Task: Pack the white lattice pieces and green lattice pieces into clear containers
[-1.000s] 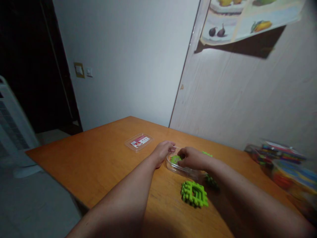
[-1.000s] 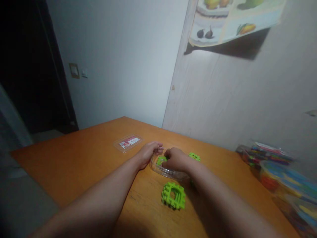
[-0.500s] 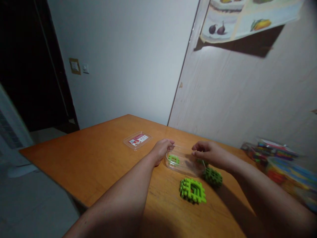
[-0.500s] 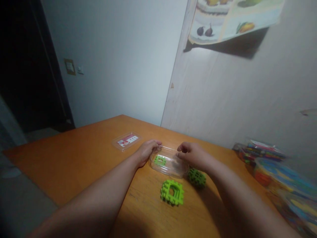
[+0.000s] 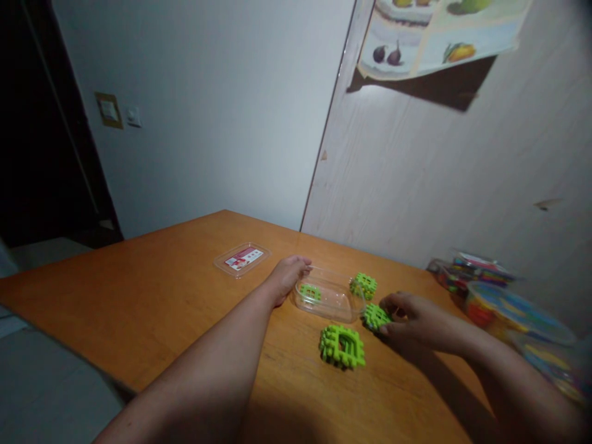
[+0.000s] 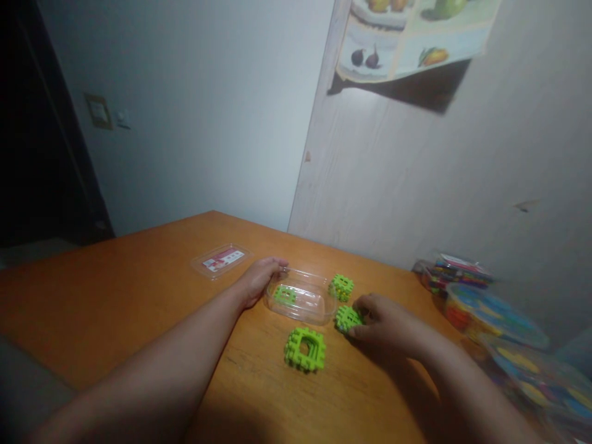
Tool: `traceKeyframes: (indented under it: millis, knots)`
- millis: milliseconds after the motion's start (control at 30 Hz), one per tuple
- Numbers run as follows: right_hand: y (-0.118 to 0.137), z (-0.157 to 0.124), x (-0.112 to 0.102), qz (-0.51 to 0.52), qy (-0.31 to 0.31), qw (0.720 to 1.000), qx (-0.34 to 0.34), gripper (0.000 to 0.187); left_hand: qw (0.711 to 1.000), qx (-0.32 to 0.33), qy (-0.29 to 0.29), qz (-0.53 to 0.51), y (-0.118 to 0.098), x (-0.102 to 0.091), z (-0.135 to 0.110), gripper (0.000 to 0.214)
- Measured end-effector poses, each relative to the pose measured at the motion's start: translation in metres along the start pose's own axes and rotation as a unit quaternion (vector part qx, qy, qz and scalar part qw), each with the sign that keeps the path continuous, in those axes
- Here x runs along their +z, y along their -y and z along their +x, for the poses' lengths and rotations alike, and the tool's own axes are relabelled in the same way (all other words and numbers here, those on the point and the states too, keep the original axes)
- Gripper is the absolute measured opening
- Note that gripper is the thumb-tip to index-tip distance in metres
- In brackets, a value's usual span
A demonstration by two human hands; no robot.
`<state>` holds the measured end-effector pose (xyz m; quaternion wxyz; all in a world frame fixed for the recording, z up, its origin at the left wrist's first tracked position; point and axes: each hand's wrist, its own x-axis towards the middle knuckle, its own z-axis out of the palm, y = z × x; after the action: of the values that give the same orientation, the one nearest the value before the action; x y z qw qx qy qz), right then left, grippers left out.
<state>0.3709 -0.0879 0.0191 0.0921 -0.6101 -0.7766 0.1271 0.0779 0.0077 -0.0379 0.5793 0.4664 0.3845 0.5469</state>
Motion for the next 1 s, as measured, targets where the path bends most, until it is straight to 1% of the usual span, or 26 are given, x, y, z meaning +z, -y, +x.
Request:
traceKeyframes:
  millis: [167, 267, 333, 367, 400, 467, 567, 667, 767, 833, 900, 1000]
  knots:
    - [-0.004, 0.0, 0.002, 0.01, -0.005, 1.0, 0.017, 0.026, 1.0, -0.011, 0.0, 0.004, -0.001, 0.001, -0.001, 0.021]
    - [-0.004, 0.001, -0.007, 0.018, -0.051, 0.999, 0.007, 0.029, 1.0, -0.01, -0.001, -0.005, -0.002, 0.001, -0.002, 0.019]
    - [0.005, 0.004, -0.016, 0.036, -0.085, 0.996, -0.018, 0.031, 1.0, -0.006, 0.002, -0.009, -0.003, 0.001, -0.003, 0.018]
    - [0.012, 0.007, -0.02, 0.045, -0.093, 0.994, -0.035, 0.032, 1.0, -0.004, 0.004, -0.009, -0.003, 0.001, -0.003, 0.018]
    - [0.022, 0.011, -0.023, 0.052, -0.093, 0.993, -0.05, 0.031, 1.0, -0.001, 0.005, -0.008, -0.003, 0.001, -0.003, 0.017]
    - [0.044, 0.021, -0.026, 0.06, -0.072, 0.993, -0.075, 0.029, 1.0, 0.005, 0.003, -0.004, -0.002, 0.001, -0.003, 0.016]
    - [0.077, 0.043, -0.018, 0.046, -0.032, 0.996, -0.076, 0.029, 1.0, 0.005, 0.001, 0.001, -0.001, -0.001, -0.001, 0.018]
    - [0.096, 0.067, 0.0, 0.009, -0.004, 0.996, -0.084, 0.033, 1.0, 0.003, 0.007, -0.006, 0.002, -0.003, 0.001, 0.02]
    - [0.102, 0.085, 0.018, -0.006, 0.008, 0.996, -0.09, 0.032, 1.0, 0.003, 0.012, -0.009, 0.006, -0.004, 0.004, 0.021]
    - [0.102, 0.093, 0.026, -0.01, 0.01, 0.996, -0.092, 0.031, 1.0, 0.005, 0.015, -0.005, 0.007, -0.004, 0.005, 0.022]
    - [0.103, 0.095, 0.03, -0.01, 0.011, 0.995, -0.094, 0.03, 1.0, 0.009, 0.017, 0.004, 0.007, -0.004, 0.005, 0.022]
    - [0.102, 0.094, 0.029, 0.0, 0.007, 0.996, -0.093, 0.032, 1.0, 0.01, 0.015, 0.013, 0.004, -0.003, 0.003, 0.023]
